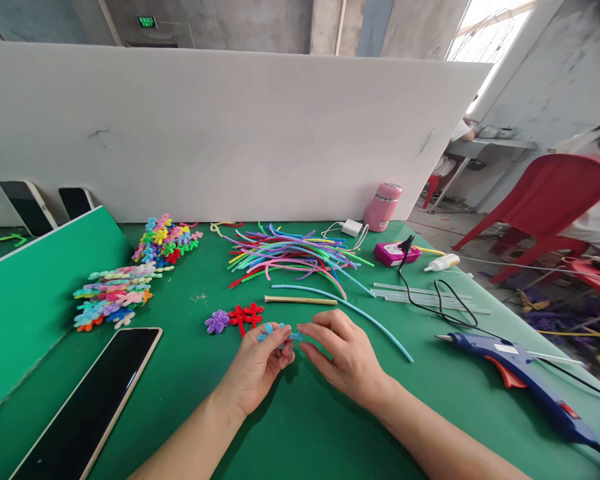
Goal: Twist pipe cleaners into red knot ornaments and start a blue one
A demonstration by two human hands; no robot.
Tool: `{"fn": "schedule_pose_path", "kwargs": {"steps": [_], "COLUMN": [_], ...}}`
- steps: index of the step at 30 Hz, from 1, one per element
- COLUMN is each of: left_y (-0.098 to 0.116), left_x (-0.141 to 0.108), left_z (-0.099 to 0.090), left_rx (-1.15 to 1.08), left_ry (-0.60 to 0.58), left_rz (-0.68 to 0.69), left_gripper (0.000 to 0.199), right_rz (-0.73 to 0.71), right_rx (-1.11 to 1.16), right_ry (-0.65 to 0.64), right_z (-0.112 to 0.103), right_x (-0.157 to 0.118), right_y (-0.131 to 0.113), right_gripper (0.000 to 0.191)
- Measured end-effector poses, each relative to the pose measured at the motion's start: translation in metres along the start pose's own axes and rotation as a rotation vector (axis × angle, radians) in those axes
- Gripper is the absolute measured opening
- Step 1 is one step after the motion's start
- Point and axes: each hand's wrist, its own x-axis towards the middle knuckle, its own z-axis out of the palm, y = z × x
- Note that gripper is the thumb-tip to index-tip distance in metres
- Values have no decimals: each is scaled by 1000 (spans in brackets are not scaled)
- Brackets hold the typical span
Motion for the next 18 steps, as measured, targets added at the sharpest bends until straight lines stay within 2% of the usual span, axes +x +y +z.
{"fn": "schedule_pose_path", "kwargs": {"steps": [3,8,12,18], "left_y": [1,2,2,3], "left_x": [-2,-4,-4,-4], "left_z": [2,2,2,3], "left_rx": [-14,32,69,296], "left_ry": [-13,-55,-48,-44], "left_rz": [-45,-88,-48,55], "left_gripper": [16,18,17,25], "right_rz": [-51,-52,-39,33], "right_rx": [-42,-62,-50,50], "right_ry": [21,29,6,-42], "right_z": [-2,-5,-5,-5], "right_x": [1,2,3,4], "right_y": [0,2,4,1], "right_gripper": [12,13,14,15]}}
